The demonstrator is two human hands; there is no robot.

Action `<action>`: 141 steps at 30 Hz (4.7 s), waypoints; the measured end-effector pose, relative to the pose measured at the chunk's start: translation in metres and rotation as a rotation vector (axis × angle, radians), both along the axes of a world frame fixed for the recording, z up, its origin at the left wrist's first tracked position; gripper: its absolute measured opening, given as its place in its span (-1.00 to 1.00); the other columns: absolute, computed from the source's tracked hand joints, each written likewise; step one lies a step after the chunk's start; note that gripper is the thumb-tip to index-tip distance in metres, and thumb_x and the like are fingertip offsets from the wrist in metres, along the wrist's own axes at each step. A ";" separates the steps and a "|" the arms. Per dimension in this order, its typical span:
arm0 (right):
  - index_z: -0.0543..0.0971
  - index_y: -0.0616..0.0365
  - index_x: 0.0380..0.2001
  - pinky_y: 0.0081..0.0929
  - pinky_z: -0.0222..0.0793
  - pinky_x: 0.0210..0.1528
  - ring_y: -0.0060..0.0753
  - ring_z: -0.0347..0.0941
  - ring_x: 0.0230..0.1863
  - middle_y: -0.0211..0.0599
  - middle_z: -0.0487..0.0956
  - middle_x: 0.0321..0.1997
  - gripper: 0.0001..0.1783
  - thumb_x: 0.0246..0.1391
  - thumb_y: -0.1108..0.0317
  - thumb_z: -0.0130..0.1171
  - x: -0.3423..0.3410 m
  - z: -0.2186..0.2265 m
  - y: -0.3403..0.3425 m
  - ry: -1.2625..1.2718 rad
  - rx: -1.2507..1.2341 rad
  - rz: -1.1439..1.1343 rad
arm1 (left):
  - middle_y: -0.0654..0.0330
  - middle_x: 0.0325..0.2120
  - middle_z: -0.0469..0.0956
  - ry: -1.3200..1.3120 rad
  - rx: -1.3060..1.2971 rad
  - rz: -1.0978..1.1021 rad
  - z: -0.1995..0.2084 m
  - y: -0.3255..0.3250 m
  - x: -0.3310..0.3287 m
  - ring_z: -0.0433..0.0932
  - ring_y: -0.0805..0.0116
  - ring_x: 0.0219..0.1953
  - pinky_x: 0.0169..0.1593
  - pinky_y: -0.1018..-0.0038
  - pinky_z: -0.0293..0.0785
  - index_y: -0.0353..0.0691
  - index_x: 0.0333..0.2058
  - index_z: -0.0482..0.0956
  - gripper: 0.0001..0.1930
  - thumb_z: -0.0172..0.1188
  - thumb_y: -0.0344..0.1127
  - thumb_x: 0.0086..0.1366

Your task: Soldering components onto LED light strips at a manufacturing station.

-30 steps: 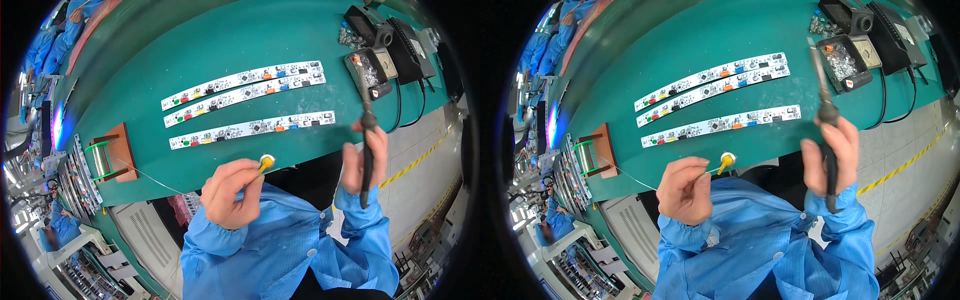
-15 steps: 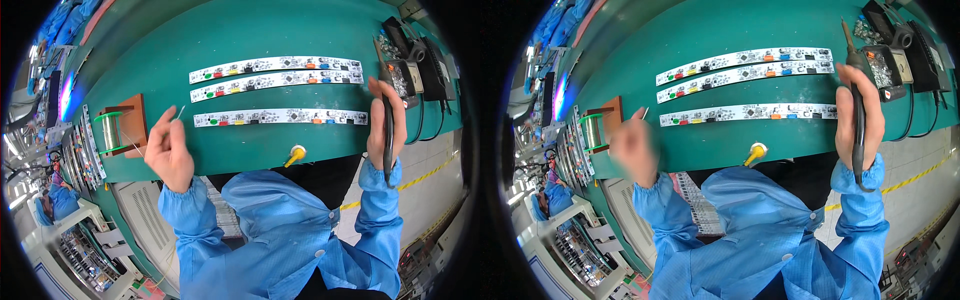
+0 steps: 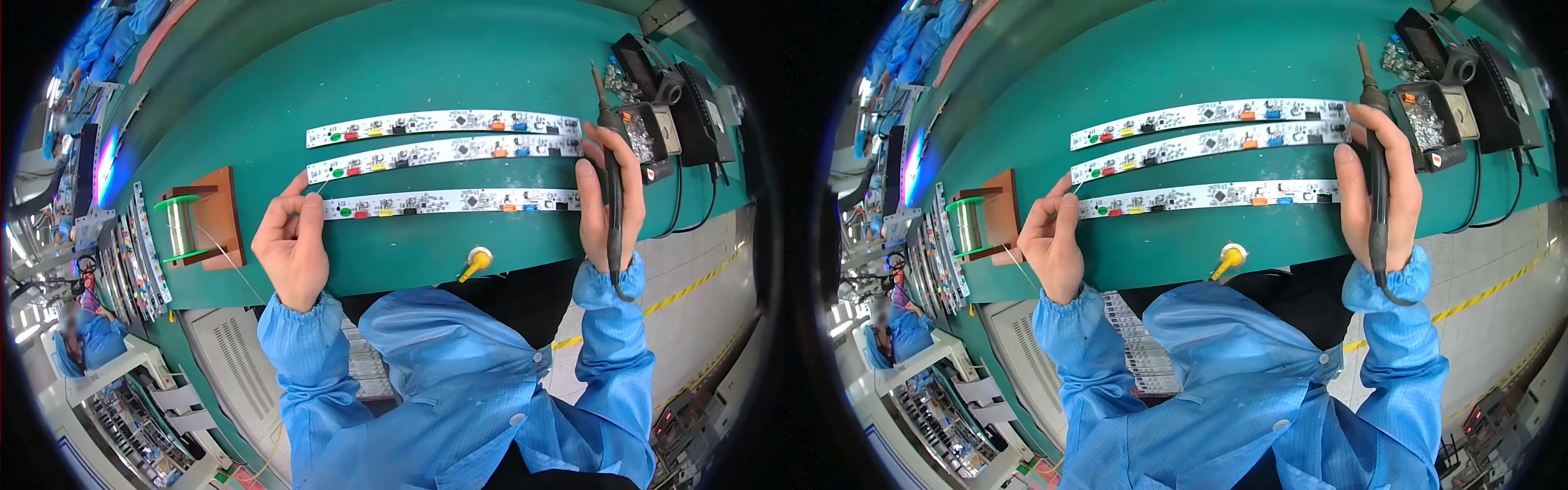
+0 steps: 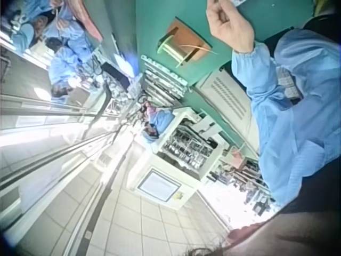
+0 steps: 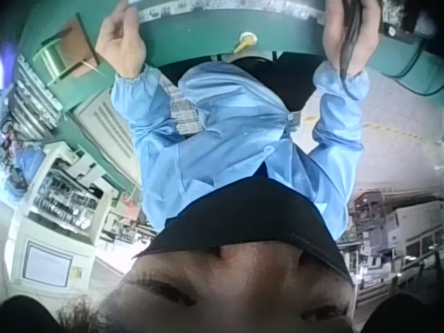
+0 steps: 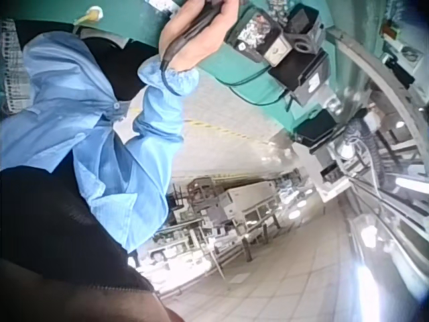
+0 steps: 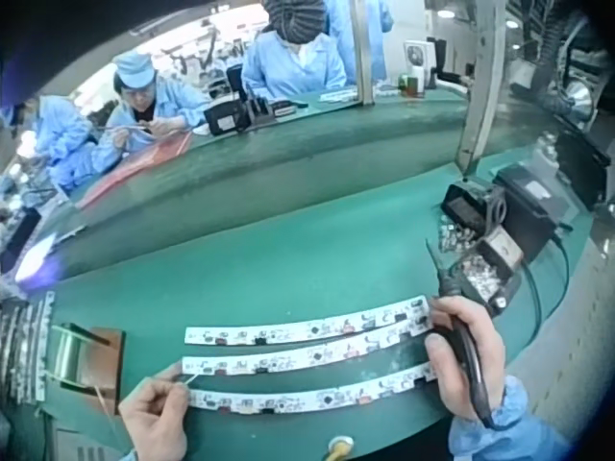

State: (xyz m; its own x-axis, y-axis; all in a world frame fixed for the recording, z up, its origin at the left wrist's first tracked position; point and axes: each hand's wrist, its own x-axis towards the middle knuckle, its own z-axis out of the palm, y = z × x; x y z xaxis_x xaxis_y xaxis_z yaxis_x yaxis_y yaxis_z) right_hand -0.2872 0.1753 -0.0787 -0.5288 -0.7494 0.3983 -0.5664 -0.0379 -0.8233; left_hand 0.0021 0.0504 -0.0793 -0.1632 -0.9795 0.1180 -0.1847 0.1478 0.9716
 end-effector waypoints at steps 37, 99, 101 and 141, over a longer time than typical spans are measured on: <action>0.32 0.12 0.09 -0.74 0.29 -0.32 -0.78 0.33 -0.42 -0.26 0.46 0.06 -0.41 -0.08 0.72 -0.06 -0.049 0.006 -0.034 -0.150 0.171 0.180 | 0.06 -0.19 0.49 -0.111 -0.190 0.067 0.009 0.008 -0.012 0.35 0.72 -0.56 -0.52 0.73 0.25 -0.38 -0.43 0.49 -0.97 0.12 -0.54 0.18; 0.59 0.31 -0.32 -0.74 0.21 -0.67 -0.62 0.40 -0.68 -0.32 0.52 -0.63 -0.73 0.01 0.32 0.07 -0.076 0.037 0.029 -0.593 0.328 0.182 | -0.03 -0.23 0.53 -0.250 -0.329 -0.307 0.000 0.076 -0.162 0.55 0.32 -0.57 -0.56 0.52 0.42 -0.34 -0.58 0.43 -0.89 0.20 -0.62 -0.08; 0.59 0.30 -0.32 -0.74 0.20 -0.67 -0.62 0.40 -0.68 -0.32 0.52 -0.64 -0.73 0.01 0.32 0.07 -0.076 0.037 0.029 -0.588 0.324 0.172 | -0.03 -0.23 0.53 -0.253 -0.330 -0.312 0.000 0.076 -0.162 0.56 0.32 -0.56 -0.56 0.52 0.43 -0.34 -0.58 0.43 -0.88 0.20 -0.62 -0.07; 0.35 0.34 0.04 -0.26 0.24 0.10 -0.15 0.42 -0.02 0.03 0.48 -0.07 -0.55 0.11 0.31 -0.05 -0.051 -0.017 0.103 0.090 -0.091 -0.359 | 0.02 -0.35 0.57 -0.077 -0.452 -0.295 0.012 0.079 -0.161 0.56 0.27 -0.55 -0.54 0.51 0.44 -0.33 -0.55 0.50 -0.87 0.26 -0.61 -0.13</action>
